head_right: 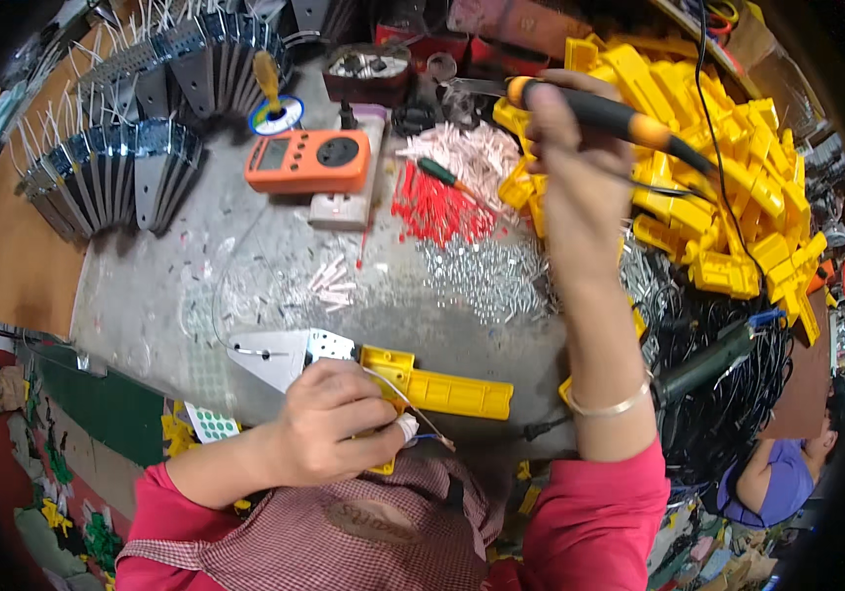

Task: The person assembles internal components of a yellow plastic housing by soldering wires and metal plates with a soldering iron, then secures them with screws using an electric screwdriver and pliers.

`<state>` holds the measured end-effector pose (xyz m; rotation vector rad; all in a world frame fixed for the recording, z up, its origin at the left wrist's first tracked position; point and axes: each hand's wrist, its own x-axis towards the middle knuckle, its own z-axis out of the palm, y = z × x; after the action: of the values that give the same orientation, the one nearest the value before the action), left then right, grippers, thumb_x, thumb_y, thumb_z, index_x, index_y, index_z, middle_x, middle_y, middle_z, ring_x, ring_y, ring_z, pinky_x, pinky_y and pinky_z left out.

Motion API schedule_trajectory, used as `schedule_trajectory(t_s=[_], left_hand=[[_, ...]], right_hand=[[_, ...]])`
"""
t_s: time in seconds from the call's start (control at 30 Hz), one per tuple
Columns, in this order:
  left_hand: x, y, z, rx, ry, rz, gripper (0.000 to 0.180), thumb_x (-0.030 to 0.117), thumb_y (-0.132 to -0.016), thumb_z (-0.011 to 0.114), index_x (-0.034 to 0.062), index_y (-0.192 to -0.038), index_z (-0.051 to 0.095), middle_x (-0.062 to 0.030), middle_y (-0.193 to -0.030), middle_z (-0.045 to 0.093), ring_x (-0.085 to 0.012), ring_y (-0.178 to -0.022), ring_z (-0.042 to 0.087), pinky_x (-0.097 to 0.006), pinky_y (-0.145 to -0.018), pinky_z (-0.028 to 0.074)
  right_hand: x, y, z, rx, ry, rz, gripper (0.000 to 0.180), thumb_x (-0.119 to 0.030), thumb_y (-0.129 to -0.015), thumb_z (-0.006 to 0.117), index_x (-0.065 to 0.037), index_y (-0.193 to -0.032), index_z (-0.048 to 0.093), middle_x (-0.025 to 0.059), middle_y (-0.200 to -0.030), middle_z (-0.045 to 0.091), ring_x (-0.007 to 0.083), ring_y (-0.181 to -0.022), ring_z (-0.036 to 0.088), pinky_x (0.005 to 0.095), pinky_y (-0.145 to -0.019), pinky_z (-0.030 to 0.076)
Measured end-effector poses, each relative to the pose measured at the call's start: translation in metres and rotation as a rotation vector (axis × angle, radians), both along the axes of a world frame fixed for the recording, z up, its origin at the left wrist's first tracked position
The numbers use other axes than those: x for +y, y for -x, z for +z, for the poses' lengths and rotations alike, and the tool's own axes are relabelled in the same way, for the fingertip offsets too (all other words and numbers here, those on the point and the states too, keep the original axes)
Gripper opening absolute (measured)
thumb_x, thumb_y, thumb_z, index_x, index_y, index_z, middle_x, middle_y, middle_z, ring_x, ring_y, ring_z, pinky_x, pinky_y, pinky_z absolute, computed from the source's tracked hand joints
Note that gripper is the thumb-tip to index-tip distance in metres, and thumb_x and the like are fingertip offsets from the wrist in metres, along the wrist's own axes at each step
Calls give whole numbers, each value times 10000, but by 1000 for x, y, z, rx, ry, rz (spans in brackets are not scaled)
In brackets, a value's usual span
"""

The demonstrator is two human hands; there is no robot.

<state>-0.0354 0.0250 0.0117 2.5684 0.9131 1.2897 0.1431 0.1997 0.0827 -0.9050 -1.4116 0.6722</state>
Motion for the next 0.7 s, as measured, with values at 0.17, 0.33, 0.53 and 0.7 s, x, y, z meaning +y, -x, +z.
schedule_trajectory(t_s=[0.17,0.33,0.53,0.7], left_hand=[[13,-9,5,15,31,44,255,93,-666,704,68,-917,669,-41,-848,632,-225,-808,630,-359,-717,482],[19,16,2,-165,191,57,284,35,-653,739,44,-925,660,-94,-850,654,-300,-806,629,-408,-741,482],[28,21,4,-161,239,54,246,31,-664,736,24,-898,660,-88,-810,646,-288,-770,605,-371,-712,493],[21,19,7,-140,248,23,218,12,-655,728,23,-860,653,-85,-784,638,-279,-769,598,-365,-711,490]], right_hand=[[100,10,-56,-252,-191,22,308,-70,-871,602,-36,-1175,573,57,-951,641,137,-869,585,259,-796,469],[45,-4,-42,-301,358,232,474,-99,-883,526,3,-1344,485,125,-1271,591,160,-1103,581,288,-912,456],[-142,-40,-28,-960,257,392,300,-90,-637,793,-49,-911,679,65,-865,587,246,-828,549,331,-700,449],[-161,-31,-55,-614,145,324,151,-52,-723,743,-19,-825,638,58,-736,545,216,-681,520,313,-635,422]])
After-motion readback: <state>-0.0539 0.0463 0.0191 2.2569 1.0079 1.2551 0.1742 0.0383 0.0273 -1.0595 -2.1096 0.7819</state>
